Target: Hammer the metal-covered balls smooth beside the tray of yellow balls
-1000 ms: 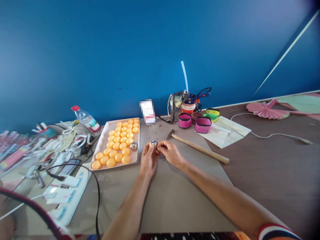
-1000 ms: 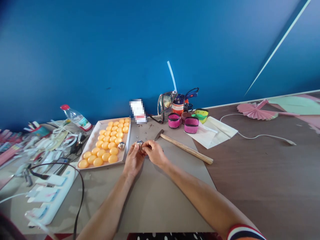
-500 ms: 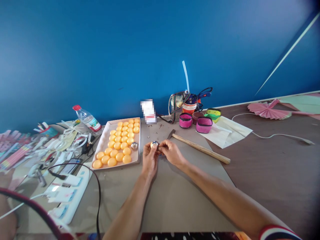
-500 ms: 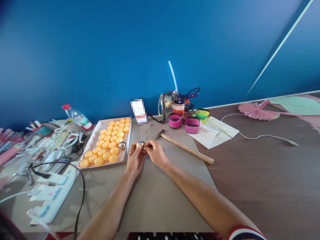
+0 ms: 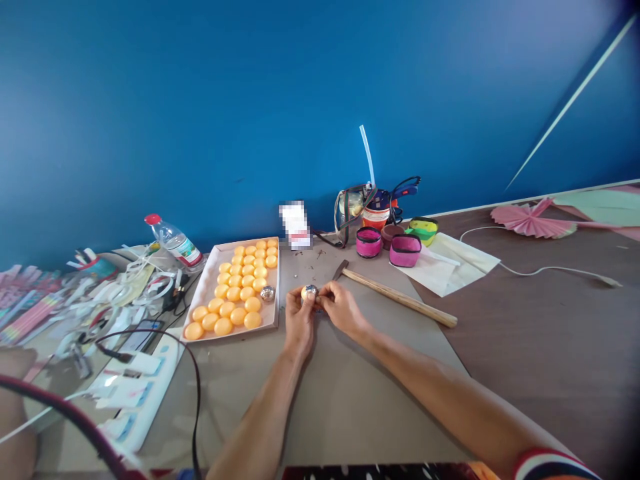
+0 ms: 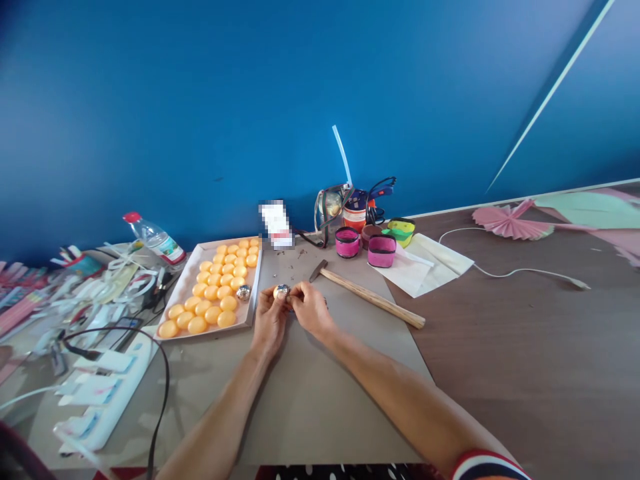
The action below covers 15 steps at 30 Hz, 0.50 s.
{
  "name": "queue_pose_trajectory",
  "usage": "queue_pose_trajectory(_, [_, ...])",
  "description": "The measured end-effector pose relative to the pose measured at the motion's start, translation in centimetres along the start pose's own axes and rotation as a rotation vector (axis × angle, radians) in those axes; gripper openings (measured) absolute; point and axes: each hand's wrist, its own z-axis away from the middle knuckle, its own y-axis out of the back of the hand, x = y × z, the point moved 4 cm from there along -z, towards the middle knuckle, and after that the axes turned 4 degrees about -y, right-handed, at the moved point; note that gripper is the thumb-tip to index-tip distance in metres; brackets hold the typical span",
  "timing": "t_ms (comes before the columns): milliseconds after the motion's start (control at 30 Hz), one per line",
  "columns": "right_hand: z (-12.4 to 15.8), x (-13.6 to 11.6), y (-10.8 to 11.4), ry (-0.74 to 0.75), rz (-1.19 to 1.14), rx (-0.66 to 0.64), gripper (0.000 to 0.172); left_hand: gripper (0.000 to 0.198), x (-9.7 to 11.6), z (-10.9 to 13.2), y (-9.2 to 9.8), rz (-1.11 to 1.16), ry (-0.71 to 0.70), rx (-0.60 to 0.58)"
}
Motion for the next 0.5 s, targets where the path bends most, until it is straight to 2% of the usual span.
queue_pose_trajectory(100, [-0.1, -0.2, -0.1, 0.022, -0.051, -0.026, 0.009, 0.021, 0.2, 0.0, -0.2, 0.074, 0.048, -0.016])
queue_pose_trajectory(233, [-0.9, -0.7, 0.5, 0.048, -0.258, -0.162, 0.015, 0.018, 0.6, -0.3, -0.4, 0.241, 0.165, -0.074])
queue_pose_trajectory(267, [-1.2, -0.7, 0.9, 0.061, -0.255, -0.146, 0.016, 0.019, 0.6, -0.4, -0.3, 0.273, 0.201, -0.08])
queue_pose_trajectory(333, [-1.9, -0.5, 2.2, 0.122, -0.096, -0.025, 0.014, 0.021, 0.7, -0.6, -0.1, 0.318, 0.27, -0.077])
queue_pose_trajectory(400, [-2.4, -0.3, 3.2, 0.198, 0.17, 0.073, 0.014, 0.025, 0.6, -0.7, 0.2, 0.352, 0.31, -0.067])
queue_pose_trajectory(500, [-2.6, 0.2, 3.4, 0.234, 0.563, 0.062, 0.02, 0.03, 0.6, -0.7, 0.3, 0.395, 0.321, -0.068])
